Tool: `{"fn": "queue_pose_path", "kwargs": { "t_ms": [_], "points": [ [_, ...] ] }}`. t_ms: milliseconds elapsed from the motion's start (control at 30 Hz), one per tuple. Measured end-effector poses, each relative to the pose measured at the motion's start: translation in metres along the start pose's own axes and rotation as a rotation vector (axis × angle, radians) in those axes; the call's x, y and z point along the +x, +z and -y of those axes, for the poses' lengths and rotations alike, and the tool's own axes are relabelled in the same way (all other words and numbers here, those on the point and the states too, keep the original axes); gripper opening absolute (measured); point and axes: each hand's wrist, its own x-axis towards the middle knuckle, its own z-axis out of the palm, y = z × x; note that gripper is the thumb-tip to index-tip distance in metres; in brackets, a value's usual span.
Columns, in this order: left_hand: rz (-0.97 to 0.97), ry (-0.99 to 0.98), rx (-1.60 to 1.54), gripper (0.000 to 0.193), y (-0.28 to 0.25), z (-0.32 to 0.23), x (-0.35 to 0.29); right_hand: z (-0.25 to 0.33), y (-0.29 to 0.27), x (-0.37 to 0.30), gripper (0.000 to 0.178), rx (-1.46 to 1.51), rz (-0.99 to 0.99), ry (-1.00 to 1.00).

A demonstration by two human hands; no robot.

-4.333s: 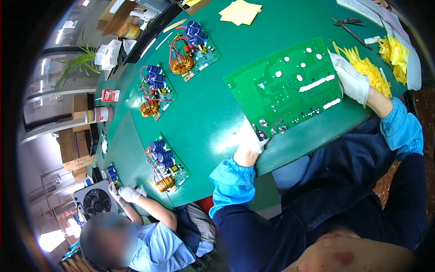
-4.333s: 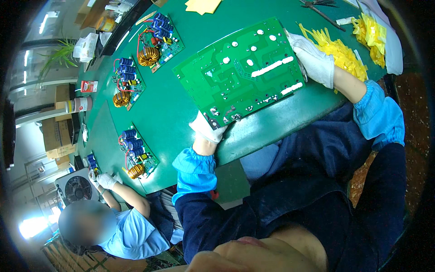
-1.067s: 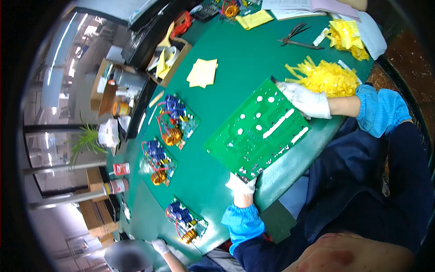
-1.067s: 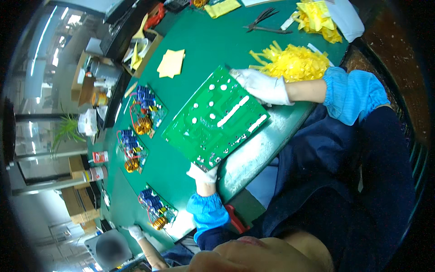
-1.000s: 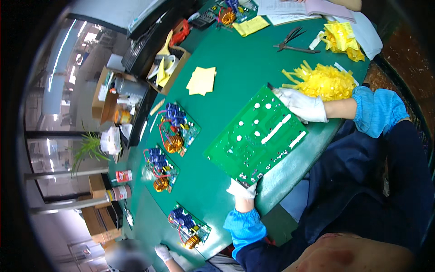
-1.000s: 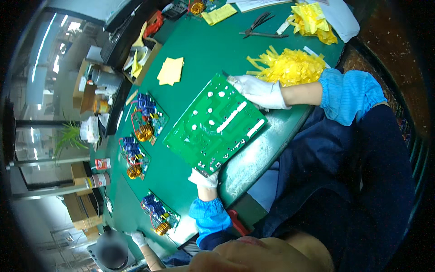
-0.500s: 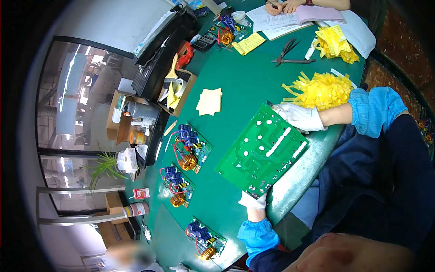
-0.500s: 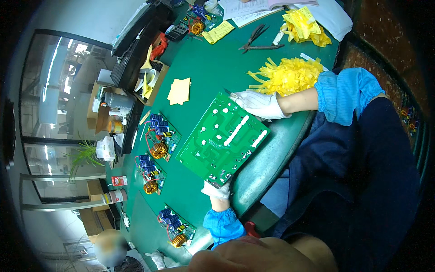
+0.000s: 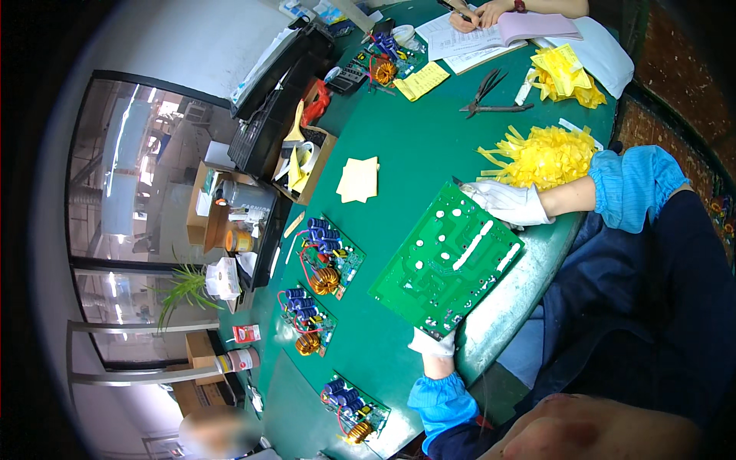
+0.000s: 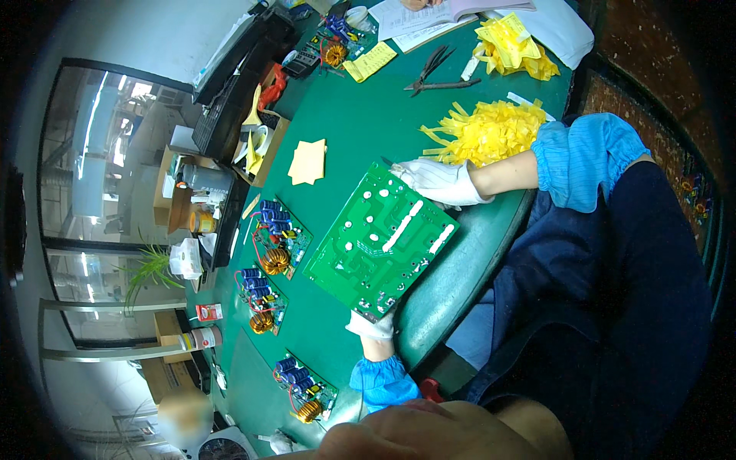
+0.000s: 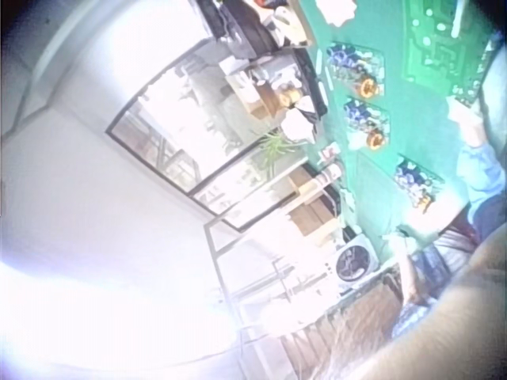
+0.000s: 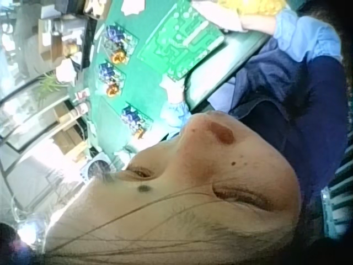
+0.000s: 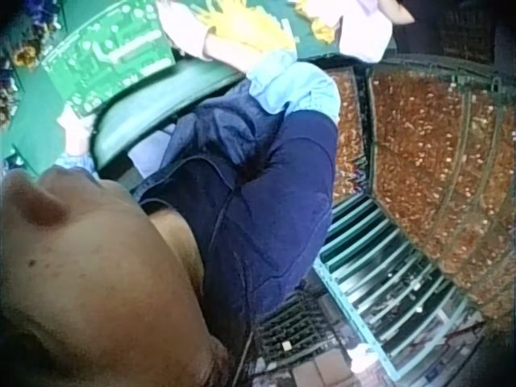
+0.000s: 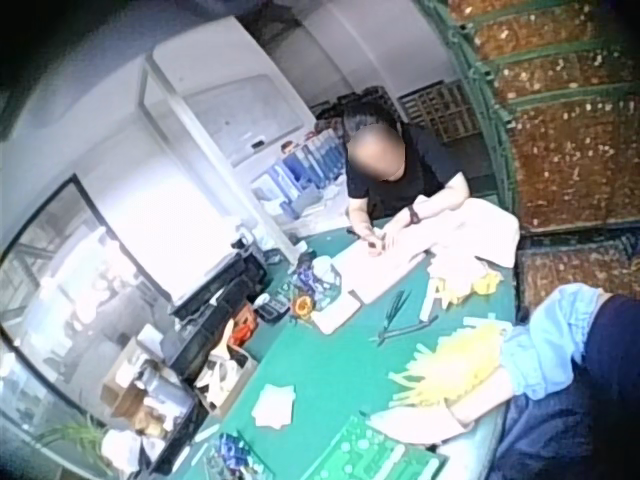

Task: Assemble electronic components on a circuit board and inspect the bottom side.

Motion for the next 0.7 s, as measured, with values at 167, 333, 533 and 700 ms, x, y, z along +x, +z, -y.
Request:
{"fn": "queue_pose_path", "kwargs": {
  "t_ms": [167, 333, 533, 700],
  "points": [
    [0.038, 0.0, 0.079, 0.034, -0.002, -0.001, -0.003, -0.001, -0.002, -0.002, 0.04, 0.017, 0.056, 0.066],
    [0.017, -0.003, -0.032, 0.033, 0.0, -0.002, -0.003, 0.0, -0.002, 0.0, 0.038, 0.071, 0.05, 0.042],
    [0.019, 0.041, 0.199, 0.032, 0.01, -0.005, -0.006, -0.007, -0.001, -0.001, 0.039, 0.025, 0.032, 0.054],
    [0.041, 0.106, 0.419, 0.032, 0.007, -0.008, -0.009, 0.017, -0.007, 0.004, 0.043, -0.125, -0.014, -0.036]
  ]
}}
